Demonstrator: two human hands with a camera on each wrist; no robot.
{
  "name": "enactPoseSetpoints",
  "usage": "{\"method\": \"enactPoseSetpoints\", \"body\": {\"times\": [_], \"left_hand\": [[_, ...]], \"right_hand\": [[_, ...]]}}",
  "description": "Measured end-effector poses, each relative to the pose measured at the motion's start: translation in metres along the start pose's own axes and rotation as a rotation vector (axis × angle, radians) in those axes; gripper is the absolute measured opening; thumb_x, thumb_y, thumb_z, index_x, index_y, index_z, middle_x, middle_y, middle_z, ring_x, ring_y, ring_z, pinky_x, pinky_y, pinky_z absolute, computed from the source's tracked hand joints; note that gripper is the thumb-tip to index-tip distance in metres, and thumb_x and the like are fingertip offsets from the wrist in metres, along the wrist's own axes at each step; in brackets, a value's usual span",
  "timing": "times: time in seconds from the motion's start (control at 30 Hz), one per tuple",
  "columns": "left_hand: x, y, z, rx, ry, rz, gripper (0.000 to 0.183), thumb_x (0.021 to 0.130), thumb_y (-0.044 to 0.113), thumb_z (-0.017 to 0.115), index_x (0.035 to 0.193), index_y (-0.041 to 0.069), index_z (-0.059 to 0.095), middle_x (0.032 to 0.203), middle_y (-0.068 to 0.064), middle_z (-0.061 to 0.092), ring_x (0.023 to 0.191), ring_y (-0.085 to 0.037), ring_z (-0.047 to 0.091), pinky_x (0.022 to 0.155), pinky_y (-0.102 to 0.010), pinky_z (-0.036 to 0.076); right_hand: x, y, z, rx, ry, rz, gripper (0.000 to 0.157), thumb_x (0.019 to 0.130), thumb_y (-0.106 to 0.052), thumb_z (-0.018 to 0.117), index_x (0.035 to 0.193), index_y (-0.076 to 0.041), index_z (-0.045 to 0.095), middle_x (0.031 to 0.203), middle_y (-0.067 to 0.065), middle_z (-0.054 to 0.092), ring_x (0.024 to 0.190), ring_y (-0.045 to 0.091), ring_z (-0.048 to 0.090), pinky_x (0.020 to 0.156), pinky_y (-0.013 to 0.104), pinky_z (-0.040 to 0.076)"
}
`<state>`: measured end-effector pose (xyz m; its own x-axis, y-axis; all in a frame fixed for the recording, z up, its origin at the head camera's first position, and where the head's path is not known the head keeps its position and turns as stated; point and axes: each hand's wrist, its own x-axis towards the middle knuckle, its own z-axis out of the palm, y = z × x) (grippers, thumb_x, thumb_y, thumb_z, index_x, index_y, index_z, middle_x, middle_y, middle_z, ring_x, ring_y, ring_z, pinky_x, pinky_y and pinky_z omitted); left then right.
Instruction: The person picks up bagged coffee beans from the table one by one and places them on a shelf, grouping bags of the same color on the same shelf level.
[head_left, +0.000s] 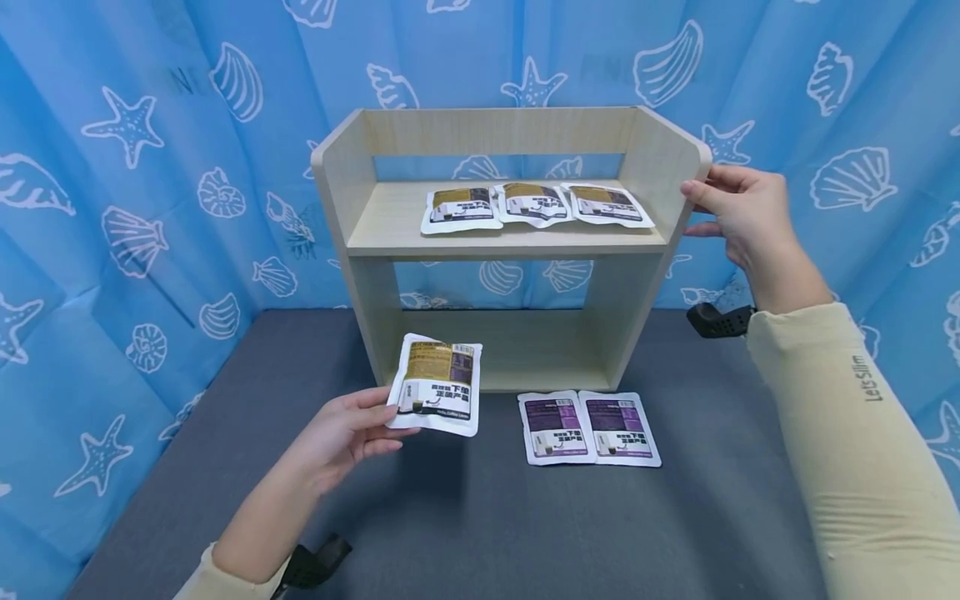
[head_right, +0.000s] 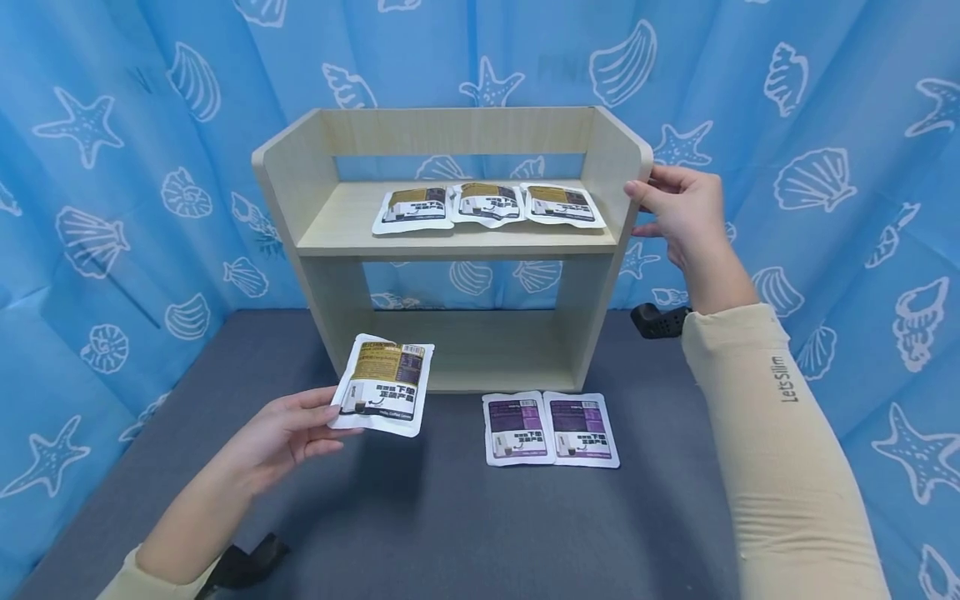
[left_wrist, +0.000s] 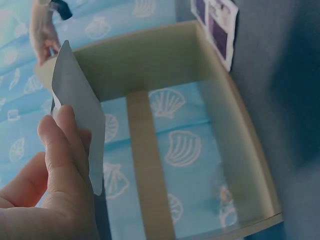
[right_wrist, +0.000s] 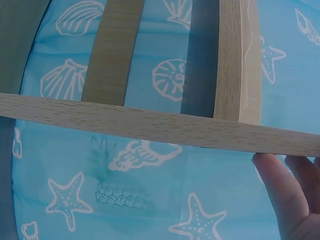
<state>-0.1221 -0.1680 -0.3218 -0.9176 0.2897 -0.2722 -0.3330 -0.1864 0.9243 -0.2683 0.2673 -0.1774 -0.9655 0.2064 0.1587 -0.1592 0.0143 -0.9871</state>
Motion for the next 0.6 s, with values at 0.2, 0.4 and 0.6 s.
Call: {"method": "enactPoseSetpoints", "body": {"times": [0.2,0.4,0.6], "left_hand": [[-0.007,0.011,-0.001,-0.005,-0.006,0.025,0.052,0.1,0.001,0.049,0.147,-0.009,0.03,0.123,-0.015,0.062,0.092,-0.021,0.07,0.072,-0.024,0.057],[-0.011,0.023,0.0,-0.022,-0.012,0.051,0.052,0.1,0.001,0.048,0.148,-0.008,0.027,0.122,-0.013,0.062,0.093,-0.021,0.07,0.072,-0.024,0.057],[-0.013,0.036,0.004,-0.042,-0.009,0.08,0.053,0.101,0.001,0.046,0.149,-0.008,0.026,0.12,-0.011,0.062,0.094,-0.021,0.07,0.073,-0.024,0.057]], "right_hand": [[0.0,0.001,0.0,-0.029,0.015,0.002,0.058,0.077,-0.026,0.08,0.131,-0.012,0.063,0.101,-0.003,0.065,0.081,0.008,0.065,0.053,0.027,0.056],[0.0,0.001,0.0,-0.01,0.011,0.005,0.054,0.076,-0.025,0.081,0.127,-0.013,0.066,0.102,-0.003,0.065,0.082,0.009,0.065,0.052,0.026,0.056],[-0.001,0.001,0.0,-0.031,0.018,0.006,0.054,0.077,-0.026,0.08,0.128,-0.013,0.065,0.1,-0.004,0.065,0.081,0.008,0.065,0.053,0.026,0.056]]}}
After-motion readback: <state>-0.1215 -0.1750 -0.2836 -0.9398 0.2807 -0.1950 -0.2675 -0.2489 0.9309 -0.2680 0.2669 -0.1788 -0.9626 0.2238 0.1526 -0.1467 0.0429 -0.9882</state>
